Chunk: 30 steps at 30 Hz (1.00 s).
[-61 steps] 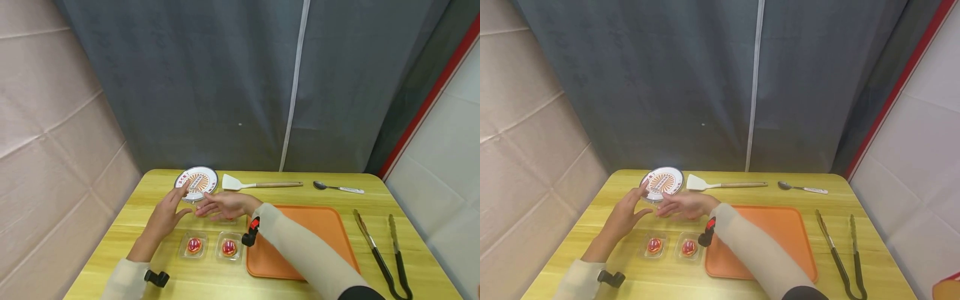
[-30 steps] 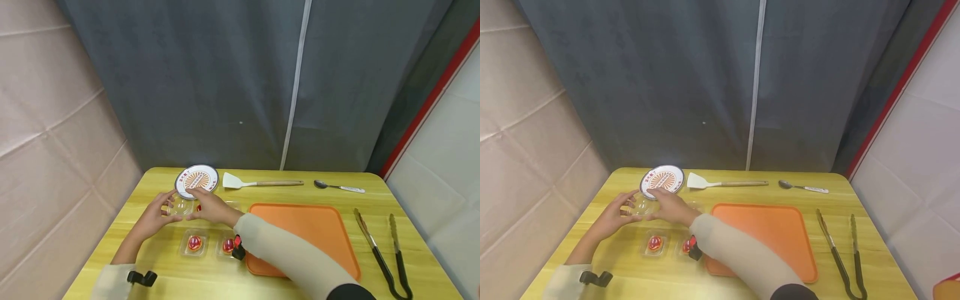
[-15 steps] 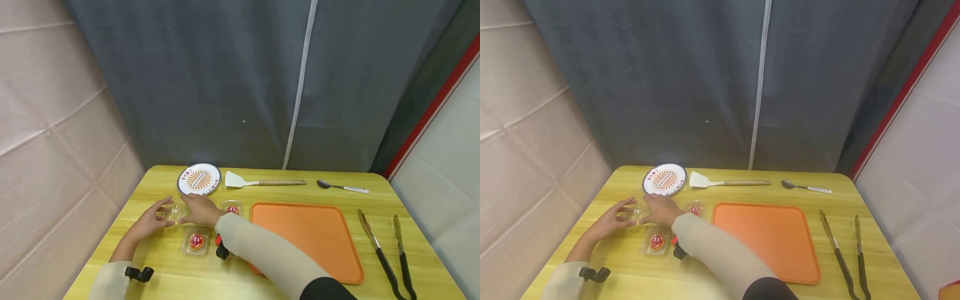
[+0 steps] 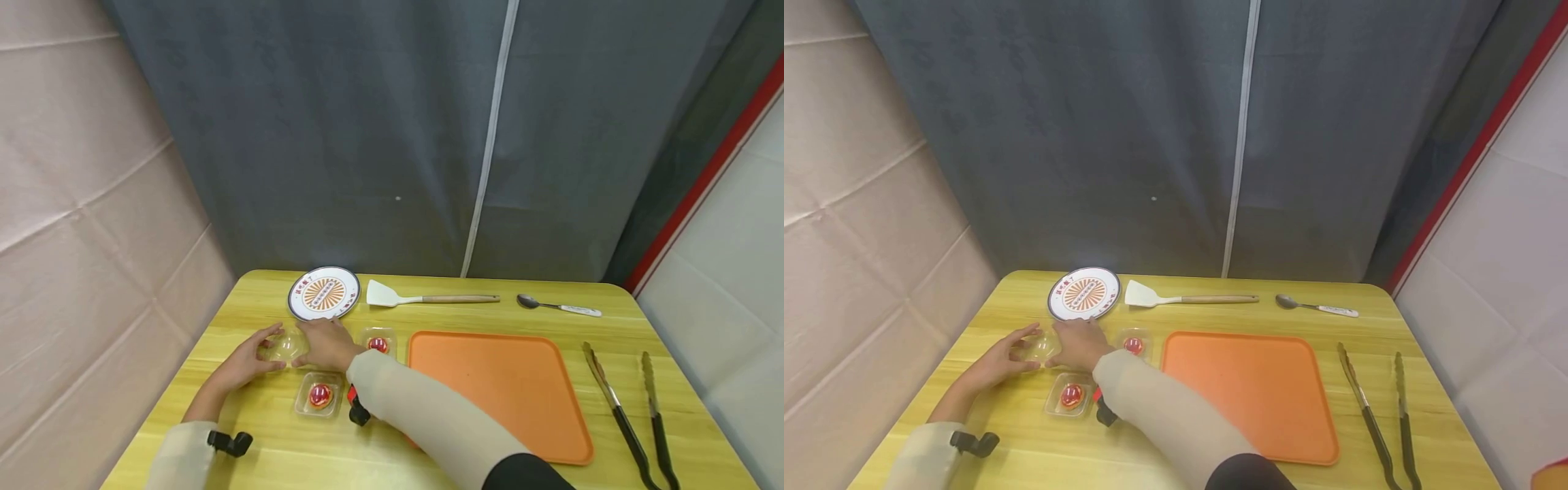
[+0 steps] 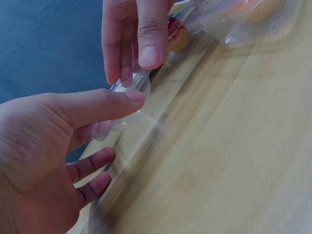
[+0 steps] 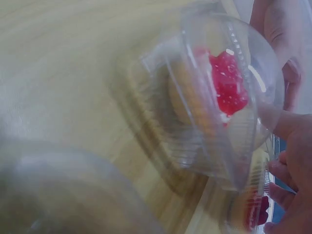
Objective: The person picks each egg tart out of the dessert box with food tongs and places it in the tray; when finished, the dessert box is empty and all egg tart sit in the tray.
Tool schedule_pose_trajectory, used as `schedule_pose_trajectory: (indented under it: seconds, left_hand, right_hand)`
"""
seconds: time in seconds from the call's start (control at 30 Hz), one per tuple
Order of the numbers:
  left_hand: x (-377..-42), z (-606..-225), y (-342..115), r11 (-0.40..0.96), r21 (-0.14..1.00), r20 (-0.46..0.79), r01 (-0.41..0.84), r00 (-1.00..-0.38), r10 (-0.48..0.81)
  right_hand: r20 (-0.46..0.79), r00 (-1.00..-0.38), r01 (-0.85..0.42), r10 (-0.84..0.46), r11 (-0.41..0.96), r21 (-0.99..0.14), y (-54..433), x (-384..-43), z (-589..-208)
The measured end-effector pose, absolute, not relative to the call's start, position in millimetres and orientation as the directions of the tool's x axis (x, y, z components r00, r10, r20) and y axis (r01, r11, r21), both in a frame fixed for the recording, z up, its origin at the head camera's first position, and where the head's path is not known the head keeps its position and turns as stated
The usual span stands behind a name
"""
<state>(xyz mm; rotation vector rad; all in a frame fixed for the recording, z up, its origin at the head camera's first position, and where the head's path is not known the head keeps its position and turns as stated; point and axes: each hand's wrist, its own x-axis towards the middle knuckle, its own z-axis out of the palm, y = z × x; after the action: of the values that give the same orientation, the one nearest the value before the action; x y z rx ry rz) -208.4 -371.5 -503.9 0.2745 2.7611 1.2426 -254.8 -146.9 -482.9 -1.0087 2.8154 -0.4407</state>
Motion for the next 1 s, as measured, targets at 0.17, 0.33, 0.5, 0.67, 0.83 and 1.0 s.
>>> schedule_pose_trajectory:
  seconds: [0.17, 0.33, 0.5, 0.67, 0.83, 1.0]
  left_hand:
    - [-210, -506, -370, 0.646, 0.751, -0.012, 0.138, -0.975, 0.223]
    - [-211, -509, -370, 0.648, 0.751, -0.03, 0.126, -0.974, 0.223]
    - [-211, -509, -370, 0.66, 0.743, -0.045, 0.112, -0.975, 0.216]
    - [-210, -506, -370, 0.673, 0.731, -0.055, 0.111, -0.974, 0.22]
    - [-208, -504, -372, 0.672, 0.733, -0.064, 0.105, -0.973, 0.222]
    - [-199, -498, -373, 0.702, 0.702, -0.048, 0.119, -0.976, 0.214]
  right_hand:
    - [-0.033, -0.779, -0.592, -0.626, 0.751, -0.292, -145, -250, -479]
    - [-0.044, -0.776, -0.599, -0.629, 0.758, -0.26, -144, -249, -476]
    - [-0.049, -0.772, -0.603, -0.633, 0.755, -0.258, -145, -250, -476]
    - [-0.043, -0.763, -0.614, -0.644, 0.745, -0.26, -145, -251, -477]
    - [-0.027, -0.746, -0.637, -0.666, 0.724, -0.265, -142, -250, -475]
    - [-0.013, -0.723, -0.66, -0.691, 0.695, -0.286, -134, -248, -471]
